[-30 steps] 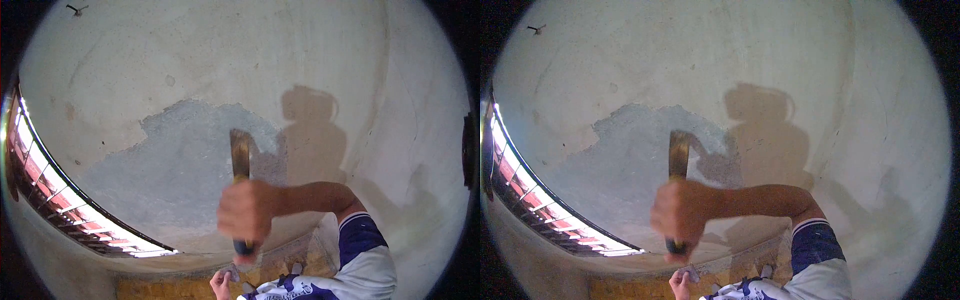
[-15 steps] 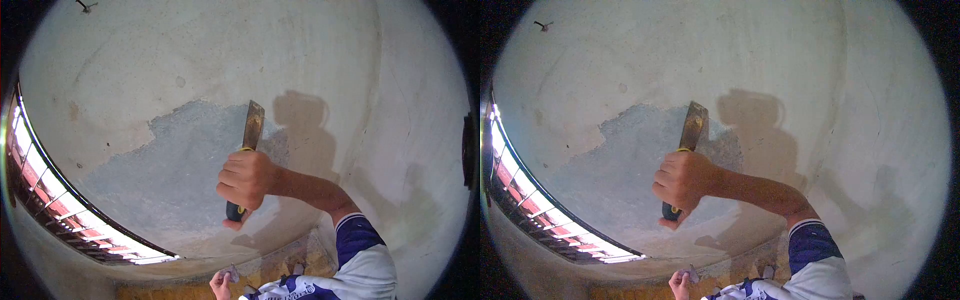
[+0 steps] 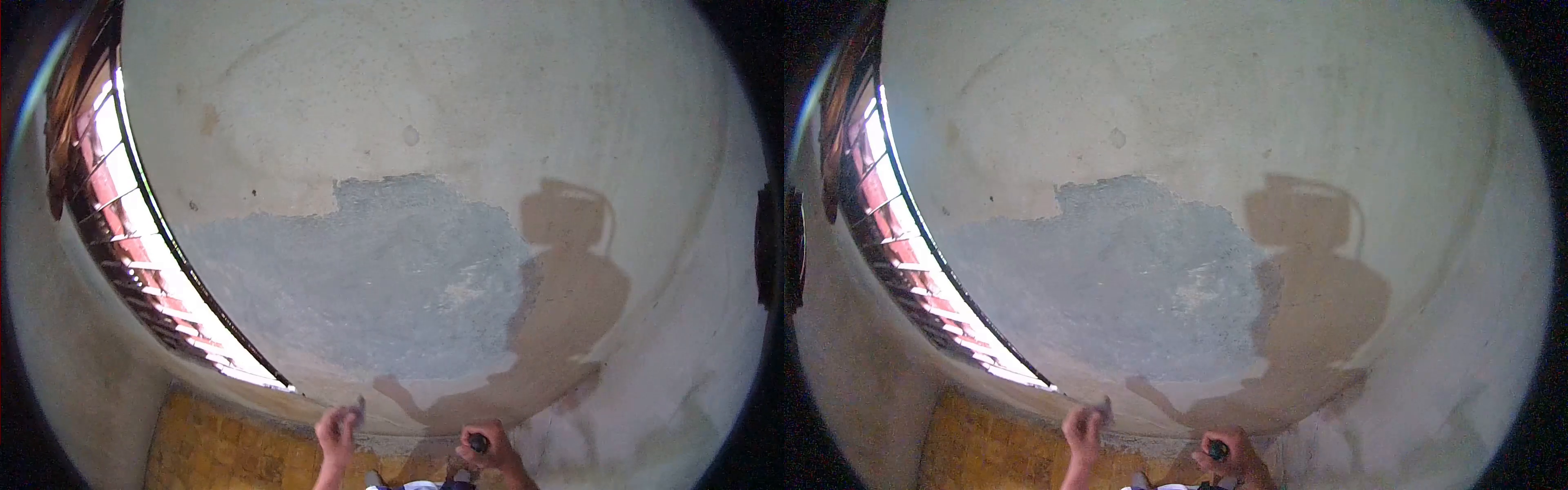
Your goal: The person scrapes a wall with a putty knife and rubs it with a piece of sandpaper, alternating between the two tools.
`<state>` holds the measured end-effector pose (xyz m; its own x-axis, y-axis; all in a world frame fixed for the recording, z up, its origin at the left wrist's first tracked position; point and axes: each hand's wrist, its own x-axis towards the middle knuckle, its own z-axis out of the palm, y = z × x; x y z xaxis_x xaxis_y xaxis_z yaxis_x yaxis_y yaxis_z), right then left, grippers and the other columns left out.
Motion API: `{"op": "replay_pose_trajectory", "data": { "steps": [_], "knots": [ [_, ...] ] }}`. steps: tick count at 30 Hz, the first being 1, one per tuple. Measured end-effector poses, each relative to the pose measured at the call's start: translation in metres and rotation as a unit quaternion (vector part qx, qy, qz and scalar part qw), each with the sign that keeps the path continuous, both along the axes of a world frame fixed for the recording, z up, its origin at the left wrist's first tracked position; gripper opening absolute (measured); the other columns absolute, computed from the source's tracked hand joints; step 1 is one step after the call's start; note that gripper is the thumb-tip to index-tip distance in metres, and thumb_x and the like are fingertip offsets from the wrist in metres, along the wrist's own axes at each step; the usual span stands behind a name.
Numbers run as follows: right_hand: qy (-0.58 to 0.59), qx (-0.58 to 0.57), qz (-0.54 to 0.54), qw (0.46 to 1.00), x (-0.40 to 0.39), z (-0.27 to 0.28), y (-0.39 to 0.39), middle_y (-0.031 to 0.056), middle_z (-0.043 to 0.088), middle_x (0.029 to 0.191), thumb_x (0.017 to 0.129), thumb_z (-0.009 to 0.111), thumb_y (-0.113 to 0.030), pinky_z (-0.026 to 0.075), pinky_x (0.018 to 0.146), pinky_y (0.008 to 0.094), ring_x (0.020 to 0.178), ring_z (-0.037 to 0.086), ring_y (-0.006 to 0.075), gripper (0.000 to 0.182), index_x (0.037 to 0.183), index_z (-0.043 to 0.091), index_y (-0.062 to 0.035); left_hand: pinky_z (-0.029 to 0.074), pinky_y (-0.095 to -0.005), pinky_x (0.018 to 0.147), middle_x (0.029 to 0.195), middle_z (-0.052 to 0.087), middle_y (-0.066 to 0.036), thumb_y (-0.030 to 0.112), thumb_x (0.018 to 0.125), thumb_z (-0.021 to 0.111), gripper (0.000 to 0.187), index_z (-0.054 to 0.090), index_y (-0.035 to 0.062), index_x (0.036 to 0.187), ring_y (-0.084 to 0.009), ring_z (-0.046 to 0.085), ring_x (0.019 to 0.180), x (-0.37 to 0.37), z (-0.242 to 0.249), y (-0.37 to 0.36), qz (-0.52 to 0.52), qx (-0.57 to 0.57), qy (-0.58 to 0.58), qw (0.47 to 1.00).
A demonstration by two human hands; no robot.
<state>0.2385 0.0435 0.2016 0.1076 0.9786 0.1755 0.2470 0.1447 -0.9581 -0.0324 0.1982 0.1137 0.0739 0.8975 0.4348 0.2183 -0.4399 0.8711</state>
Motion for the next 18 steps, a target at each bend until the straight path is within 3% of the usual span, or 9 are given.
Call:
{"op": "replay_pose_trajectory", "data": {
  "steps": [3,4,6,9,11,12,14,16,18],
  "knots": [
    [0.117,-0.010,-0.044,0.992,0.006,-0.038,-0.032,0.0019,0.050,0.055,0.078,0.070,-0.037,0.039,0.049,0.0293,0.049,0.048,0.0120,0.041,0.064,0.052,-0.0036,0.055,-0.0288,0.071,0.095,0.072,-0.015,0.001,0.091,0.061,0.011,0.068,-0.0070,0.094,-0.0176,0.068,0.085,0.019,0.097,0.036,0.100,0.213,-0.007,0.972],
    [0.090,0.017,-0.032,0.995,0.011,-0.049,-0.041,0.0019,0.050,0.055,0.077,0.070,-0.035,0.040,0.050,0.0289,0.050,0.048,0.0119,0.039,0.064,0.052,-0.0033,0.057,-0.0335,0.083,0.102,0.070,-0.019,-0.005,0.091,0.057,0.014,0.068,-0.0074,0.100,-0.0232,0.068,0.095,0.033,0.125,0.046,0.183,0.196,-0.050,0.962],
    [0.035,0.082,-0.010,0.996,0.028,-0.068,-0.047,0.0018,0.050,0.056,0.077,0.070,-0.030,0.040,0.050,0.0280,0.051,0.049,0.0117,0.035,0.065,0.053,-0.0027,0.054,-0.0378,0.094,0.120,0.062,-0.021,-0.012,0.089,0.054,0.027,0.064,-0.0058,0.113,-0.0295,0.061,0.113,0.062,0.184,0.069,0.175,0.308,-0.150,0.923],
    [0.012,0.028,-0.002,1.000,0.044,-0.075,-0.065,0.0022,0.052,0.058,0.076,0.071,-0.026,0.040,0.051,0.0276,0.052,0.050,0.0123,0.032,0.066,0.053,-0.0016,0.048,-0.0375,0.099,0.128,0.058,-0.019,-0.011,0.089,0.055,0.030,0.062,-0.0049,0.118,-0.0298,0.057,0.120,0.107,0.259,0.080,0.297,0.406,-0.130,0.854],
    [0.039,0.010,-0.019,0.999,0.056,-0.083,-0.073,0.0029,0.053,0.060,0.075,0.072,-0.025,0.040,0.053,0.0273,0.053,0.051,0.0121,0.031,0.065,0.053,-0.0018,0.048,-0.0370,0.096,0.125,0.063,-0.015,-0.007,0.087,0.059,0.030,0.065,-0.0001,0.115,-0.0263,0.059,0.117,0.153,0.275,0.085,0.290,0.405,-0.207,0.842],
    [0.048,0.013,-0.031,0.998,0.061,-0.092,-0.075,0.0031,0.054,0.060,0.075,0.072,-0.024,0.040,0.053,0.0273,0.055,0.051,0.0120,0.031,0.065,0.054,-0.0019,0.048,-0.0396,0.092,0.117,0.067,-0.012,-0.005,0.080,0.062,0.032,0.068,0.0049,0.111,-0.0282,0.063,0.110,0.177,0.271,0.077,0.221,0.378,-0.139,0.888],
    [0.058,0.029,-0.059,0.996,0.072,-0.120,-0.079,0.0030,0.054,0.061,0.075,0.072,-0.023,0.040,0.054,0.0272,0.057,0.052,0.0116,0.029,0.066,0.054,-0.0023,0.046,-0.0443,0.090,0.107,0.067,-0.011,0.004,0.078,0.058,0.030,0.067,0.0093,0.106,-0.0286,0.064,0.100,0.229,0.245,0.039,0.154,0.451,0.155,0.866],
    [0.047,0.061,-0.060,0.995,0.083,-0.110,-0.081,0.0029,0.054,0.062,0.075,0.072,-0.023,0.041,0.055,0.0273,0.059,0.052,0.0115,0.027,0.069,0.055,-0.0028,0.051,-0.0393,0.083,0.111,0.066,-0.006,0.009,0.077,0.058,0.036,0.064,0.0166,0.112,-0.0264,0.064,0.097,0.257,0.217,0.001,-0.341,0.461,0.173,0.801],
    [0.050,0.112,-0.076,0.990,0.079,-0.082,-0.079,0.0030,0.055,0.064,0.076,0.074,-0.022,0.042,0.056,0.0274,0.061,0.053,0.0118,0.026,0.074,0.056,-0.0033,0.054,-0.0354,0.076,0.114,0.067,-0.002,0.011,0.084,0.060,0.033,0.065,0.0165,0.115,-0.0233,0.066,0.098,0.248,0.180,-0.031,-0.365,0.468,0.170,0.787]
  ]
}}
